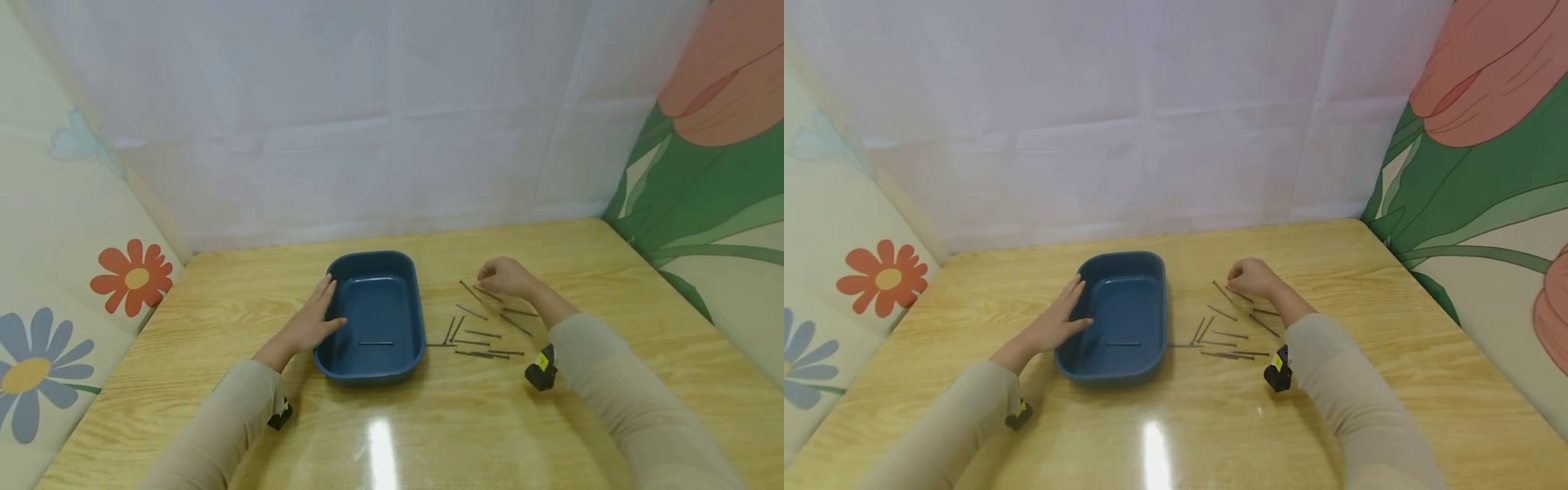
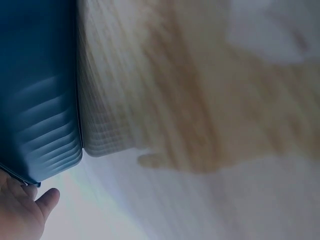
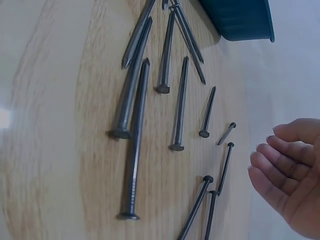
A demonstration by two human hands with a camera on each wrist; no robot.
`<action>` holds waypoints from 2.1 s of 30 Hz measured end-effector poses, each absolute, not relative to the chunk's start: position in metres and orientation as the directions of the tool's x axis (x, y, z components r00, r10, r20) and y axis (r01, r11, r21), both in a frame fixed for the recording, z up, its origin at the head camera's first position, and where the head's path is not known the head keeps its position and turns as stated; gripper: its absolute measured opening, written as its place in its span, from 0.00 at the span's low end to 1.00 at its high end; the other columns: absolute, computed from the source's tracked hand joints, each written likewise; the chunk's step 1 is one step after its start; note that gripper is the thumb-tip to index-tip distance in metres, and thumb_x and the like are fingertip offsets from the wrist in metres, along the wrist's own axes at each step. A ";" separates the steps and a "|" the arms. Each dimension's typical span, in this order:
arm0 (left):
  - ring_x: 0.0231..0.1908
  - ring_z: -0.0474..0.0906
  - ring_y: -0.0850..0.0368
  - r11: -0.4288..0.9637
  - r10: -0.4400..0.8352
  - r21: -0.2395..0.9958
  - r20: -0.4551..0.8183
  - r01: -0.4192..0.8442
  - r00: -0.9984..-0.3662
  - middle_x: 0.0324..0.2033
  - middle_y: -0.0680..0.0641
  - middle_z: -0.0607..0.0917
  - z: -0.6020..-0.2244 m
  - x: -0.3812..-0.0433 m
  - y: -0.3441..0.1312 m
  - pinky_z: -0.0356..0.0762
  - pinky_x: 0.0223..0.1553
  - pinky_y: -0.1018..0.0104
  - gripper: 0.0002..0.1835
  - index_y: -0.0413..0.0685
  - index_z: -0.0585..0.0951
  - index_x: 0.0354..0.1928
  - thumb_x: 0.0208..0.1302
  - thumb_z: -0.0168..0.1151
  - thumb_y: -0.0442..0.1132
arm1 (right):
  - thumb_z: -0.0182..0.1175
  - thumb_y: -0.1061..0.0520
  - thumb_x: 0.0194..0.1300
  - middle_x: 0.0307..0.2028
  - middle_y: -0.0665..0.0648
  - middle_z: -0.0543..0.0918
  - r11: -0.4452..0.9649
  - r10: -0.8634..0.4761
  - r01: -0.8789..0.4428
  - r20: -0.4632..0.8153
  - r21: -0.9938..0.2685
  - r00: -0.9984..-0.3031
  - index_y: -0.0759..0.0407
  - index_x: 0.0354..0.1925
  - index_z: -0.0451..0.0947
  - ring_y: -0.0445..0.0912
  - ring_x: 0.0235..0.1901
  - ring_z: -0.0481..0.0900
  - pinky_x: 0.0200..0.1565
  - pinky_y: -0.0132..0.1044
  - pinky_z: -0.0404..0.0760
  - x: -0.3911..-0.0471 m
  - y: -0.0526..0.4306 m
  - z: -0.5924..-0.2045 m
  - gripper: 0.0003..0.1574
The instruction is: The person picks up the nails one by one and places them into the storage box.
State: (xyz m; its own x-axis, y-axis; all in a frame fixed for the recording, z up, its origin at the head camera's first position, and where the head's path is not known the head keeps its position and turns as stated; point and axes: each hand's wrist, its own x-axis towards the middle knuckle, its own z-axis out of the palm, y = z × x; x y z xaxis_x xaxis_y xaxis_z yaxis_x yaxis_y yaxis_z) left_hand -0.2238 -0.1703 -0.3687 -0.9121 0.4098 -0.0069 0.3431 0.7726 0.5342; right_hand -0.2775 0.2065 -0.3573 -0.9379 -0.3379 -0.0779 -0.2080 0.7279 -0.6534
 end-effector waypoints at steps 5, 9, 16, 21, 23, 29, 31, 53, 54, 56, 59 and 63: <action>0.63 0.33 0.47 0.773 0.405 0.535 0.000 0.342 -0.915 0.65 0.43 0.35 -0.369 -0.224 -0.172 0.44 0.57 0.47 0.41 0.38 0.40 0.65 0.59 0.52 0.44 | 0.53 0.60 0.58 0.37 0.66 0.76 0.738 -0.336 -0.195 -0.102 -0.646 -0.936 0.75 0.42 0.71 0.56 0.38 0.73 0.38 0.45 0.73 -0.279 0.207 -0.359 0.18; 0.63 0.33 0.47 0.769 0.405 0.540 0.001 0.341 -0.914 0.65 0.43 0.35 -0.368 -0.225 -0.173 0.44 0.57 0.47 0.40 0.38 0.41 0.65 0.60 0.52 0.44 | 0.53 0.60 0.58 0.37 0.67 0.76 0.753 -0.327 -0.186 -0.112 -0.631 -0.938 0.75 0.41 0.71 0.56 0.37 0.73 0.38 0.45 0.73 -0.280 0.209 -0.362 0.18; 0.63 0.33 0.47 0.768 0.408 0.541 -0.002 0.342 -0.913 0.65 0.43 0.35 -0.370 -0.224 -0.171 0.44 0.57 0.47 0.40 0.37 0.41 0.65 0.60 0.52 0.44 | 0.52 0.61 0.57 0.36 0.67 0.75 0.779 -0.307 -0.164 -0.140 -0.606 -0.941 0.75 0.40 0.71 0.55 0.35 0.73 0.37 0.45 0.74 -0.281 0.212 -0.368 0.16; 0.63 0.33 0.47 0.764 0.416 0.542 0.003 0.351 -0.909 0.65 0.43 0.35 -0.371 -0.224 -0.170 0.44 0.57 0.47 0.40 0.38 0.40 0.65 0.60 0.52 0.44 | 0.51 0.62 0.57 0.33 0.64 0.76 0.799 -0.325 -0.189 -0.146 -0.571 -0.935 0.73 0.36 0.73 0.53 0.33 0.73 0.36 0.44 0.74 -0.282 0.212 -0.371 0.13; 0.63 0.33 0.47 0.761 0.417 0.544 0.006 0.353 -0.909 0.65 0.43 0.35 -0.371 -0.224 -0.170 0.44 0.57 0.47 0.40 0.38 0.40 0.65 0.60 0.52 0.44 | 0.51 0.62 0.56 0.32 0.64 0.76 0.805 -0.329 -0.200 -0.139 -0.559 -0.934 0.73 0.35 0.73 0.53 0.32 0.73 0.35 0.44 0.73 -0.283 0.212 -0.372 0.12; 0.63 0.33 0.46 0.761 0.415 0.546 0.006 0.351 -0.910 0.65 0.43 0.35 -0.370 -0.224 -0.171 0.44 0.57 0.47 0.40 0.37 0.41 0.65 0.60 0.52 0.43 | 0.51 0.64 0.55 0.29 0.62 0.76 0.806 -0.332 -0.199 -0.146 -0.558 -0.932 0.73 0.33 0.74 0.50 0.28 0.72 0.32 0.40 0.74 -0.284 0.209 -0.372 0.11; 0.63 0.33 0.46 0.763 0.417 0.541 0.008 0.355 -0.909 0.65 0.42 0.35 -0.370 -0.225 -0.171 0.44 0.57 0.47 0.40 0.37 0.41 0.65 0.60 0.52 0.43 | 0.51 0.65 0.55 0.27 0.60 0.76 0.808 -0.331 -0.197 -0.151 -0.555 -0.932 0.72 0.33 0.74 0.48 0.26 0.71 0.30 0.38 0.73 -0.284 0.207 -0.371 0.10; 0.63 0.33 0.47 0.770 0.422 0.530 -0.005 0.355 -0.907 0.65 0.43 0.35 -0.368 -0.225 -0.170 0.44 0.57 0.47 0.40 0.36 0.41 0.65 0.60 0.51 0.44 | 0.46 0.68 0.50 0.15 0.53 0.67 0.838 -0.294 -0.152 -0.199 -0.525 -0.935 0.62 0.18 0.67 0.42 0.14 0.62 0.19 0.31 0.65 -0.287 0.204 -0.375 0.08; 0.63 0.33 0.47 0.770 0.420 0.532 -0.006 0.353 -0.908 0.65 0.43 0.35 -0.368 -0.225 -0.170 0.44 0.57 0.47 0.40 0.36 0.41 0.65 0.60 0.52 0.44 | 0.46 0.68 0.50 0.15 0.52 0.66 0.839 -0.292 -0.147 -0.205 -0.525 -0.934 0.61 0.18 0.66 0.42 0.15 0.62 0.19 0.31 0.65 -0.288 0.203 -0.375 0.08; 0.63 0.33 0.46 0.769 0.416 0.536 -0.006 0.349 -0.909 0.65 0.43 0.35 -0.369 -0.225 -0.170 0.44 0.57 0.47 0.41 0.37 0.41 0.65 0.60 0.52 0.44 | 0.46 0.68 0.50 0.15 0.52 0.66 0.837 -0.287 -0.139 -0.209 -0.529 -0.935 0.60 0.18 0.64 0.42 0.15 0.62 0.20 0.31 0.64 -0.288 0.203 -0.376 0.08; 0.63 0.33 0.46 0.768 0.414 0.538 -0.004 0.347 -0.910 0.65 0.43 0.35 -0.368 -0.225 -0.170 0.44 0.57 0.47 0.41 0.37 0.40 0.65 0.60 0.52 0.44 | 0.47 0.68 0.50 0.17 0.54 0.68 0.830 -0.298 -0.151 -0.198 -0.537 -0.934 0.62 0.20 0.65 0.43 0.17 0.63 0.21 0.32 0.65 -0.288 0.204 -0.376 0.06; 0.63 0.33 0.46 0.775 0.415 0.525 -0.001 0.353 -0.910 0.65 0.42 0.35 -0.368 -0.225 -0.170 0.44 0.57 0.47 0.41 0.37 0.41 0.65 0.60 0.51 0.44 | 0.48 0.67 0.52 0.21 0.56 0.71 0.822 -0.321 -0.187 -0.168 -0.537 -0.932 0.65 0.25 0.69 0.45 0.21 0.66 0.23 0.34 0.67 -0.286 0.204 -0.374 0.03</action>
State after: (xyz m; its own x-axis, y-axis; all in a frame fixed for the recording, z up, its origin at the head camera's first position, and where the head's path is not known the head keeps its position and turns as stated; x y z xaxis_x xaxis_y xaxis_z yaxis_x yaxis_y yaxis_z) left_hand -0.2254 -0.1701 -0.3684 -0.9100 0.4147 -0.0009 0.3526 0.7749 0.5246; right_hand -0.2862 0.2044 -0.3740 -0.9318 -0.3215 -0.1685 -0.1866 0.8224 -0.5374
